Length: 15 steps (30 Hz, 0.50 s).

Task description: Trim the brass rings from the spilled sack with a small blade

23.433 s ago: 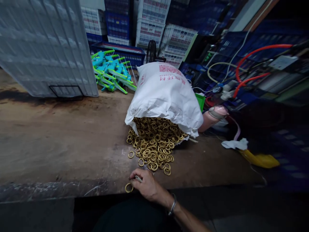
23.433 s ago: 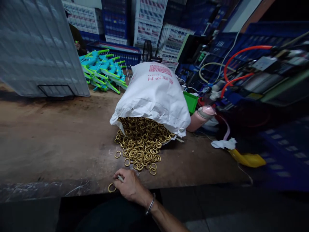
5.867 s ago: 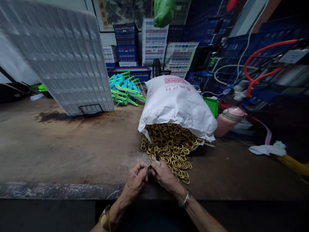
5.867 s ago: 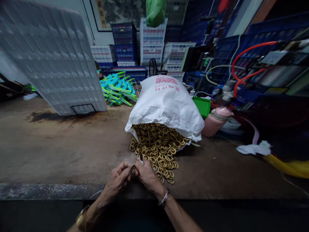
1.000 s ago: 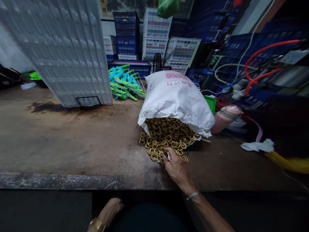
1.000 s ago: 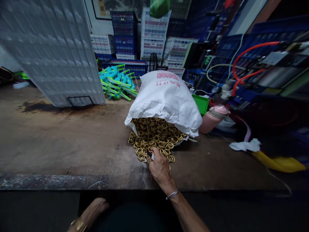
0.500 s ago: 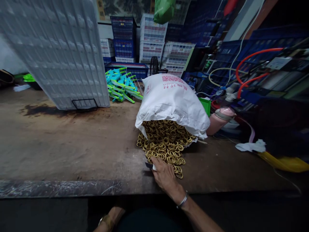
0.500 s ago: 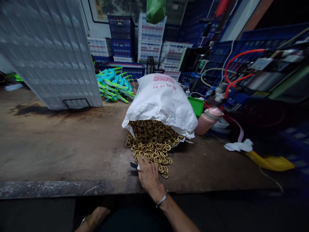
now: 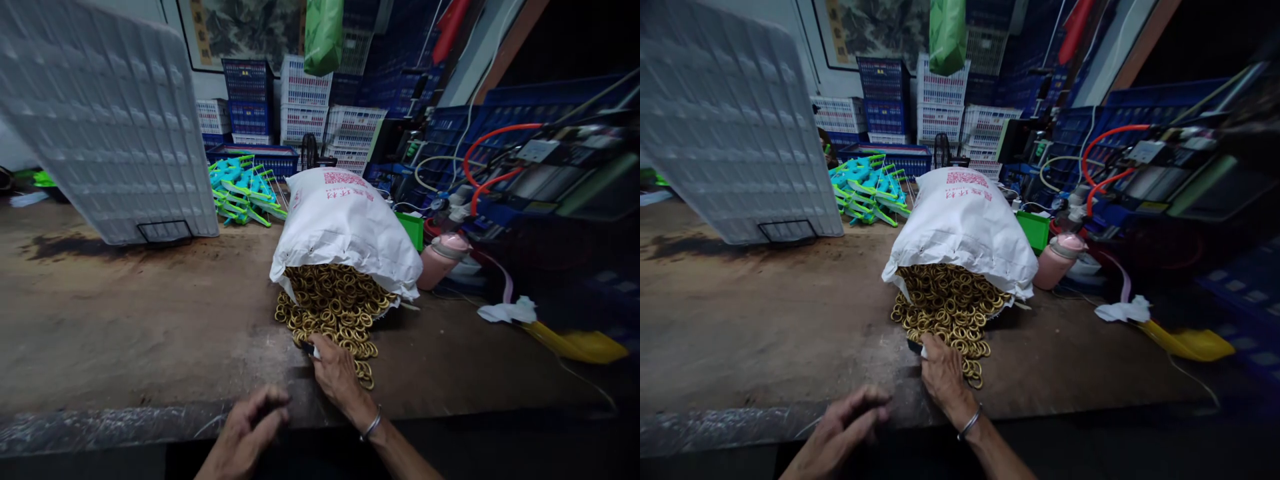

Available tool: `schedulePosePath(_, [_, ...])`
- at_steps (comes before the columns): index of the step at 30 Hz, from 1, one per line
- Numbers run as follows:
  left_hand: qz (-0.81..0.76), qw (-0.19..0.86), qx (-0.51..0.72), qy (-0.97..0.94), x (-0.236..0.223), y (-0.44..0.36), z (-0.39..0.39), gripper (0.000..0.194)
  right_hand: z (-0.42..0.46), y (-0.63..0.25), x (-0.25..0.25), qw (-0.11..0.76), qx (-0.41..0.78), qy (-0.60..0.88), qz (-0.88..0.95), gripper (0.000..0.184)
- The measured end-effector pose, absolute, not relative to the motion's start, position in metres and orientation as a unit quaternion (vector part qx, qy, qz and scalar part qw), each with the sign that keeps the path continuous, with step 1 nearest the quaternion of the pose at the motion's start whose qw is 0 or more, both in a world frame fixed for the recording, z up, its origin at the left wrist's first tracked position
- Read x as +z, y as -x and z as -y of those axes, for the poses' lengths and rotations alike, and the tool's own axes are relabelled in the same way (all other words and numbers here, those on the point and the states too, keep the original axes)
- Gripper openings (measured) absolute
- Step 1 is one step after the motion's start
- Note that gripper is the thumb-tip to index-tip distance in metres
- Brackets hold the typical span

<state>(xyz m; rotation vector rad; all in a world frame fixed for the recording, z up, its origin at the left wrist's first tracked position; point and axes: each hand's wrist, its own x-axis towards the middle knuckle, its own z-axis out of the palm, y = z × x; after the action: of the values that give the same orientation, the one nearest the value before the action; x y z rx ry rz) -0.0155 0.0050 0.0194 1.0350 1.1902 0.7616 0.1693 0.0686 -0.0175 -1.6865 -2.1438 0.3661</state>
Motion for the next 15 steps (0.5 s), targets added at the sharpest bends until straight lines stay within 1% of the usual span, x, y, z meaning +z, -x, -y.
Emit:
schedulePosePath(3, [-0.543, 0.609, 0.389, -0.427, 0.000, -0.006, -0.033, 0.026, -0.073, -0.174, -0.021, 0.237, 0.149, 0.585, 0.761, 0.032])
schedulePosePath(5, [-0.538, 0.586, 0.425, -0.431, -0.014, -0.018, -0.048, 0.029, -0.075, -0.177, -0.022, 0.273, 0.175, 0.581, 0.747, 0.027])
schedulePosePath(8, [-0.528, 0.561, 0.452, -0.449, -0.024, -0.031, -0.060, 0.030, -0.078, -0.178, -0.019, 0.327, 0.258, 0.573, 0.706, 0.017])
schedulePosePath(10, [-0.528, 0.557, 0.460, -0.446, -0.022, -0.037, -0.061, 0.030, -0.078, -0.178, -0.015, 0.353, 0.319, 0.558, 0.680, 0.020])
schedulePosePath(12, [-0.527, 0.554, 0.468, -0.443, -0.018, -0.039, -0.061, 0.027, -0.077, -0.176, -0.011, 0.367, 0.370, 0.537, 0.663, 0.022])
schedulePosePath(15, [-0.515, 0.527, 0.487, -0.469, -0.014, -0.040, -0.061, 0.017, -0.076, -0.173, -0.007, 0.372, 0.428, 0.521, 0.638, 0.022])
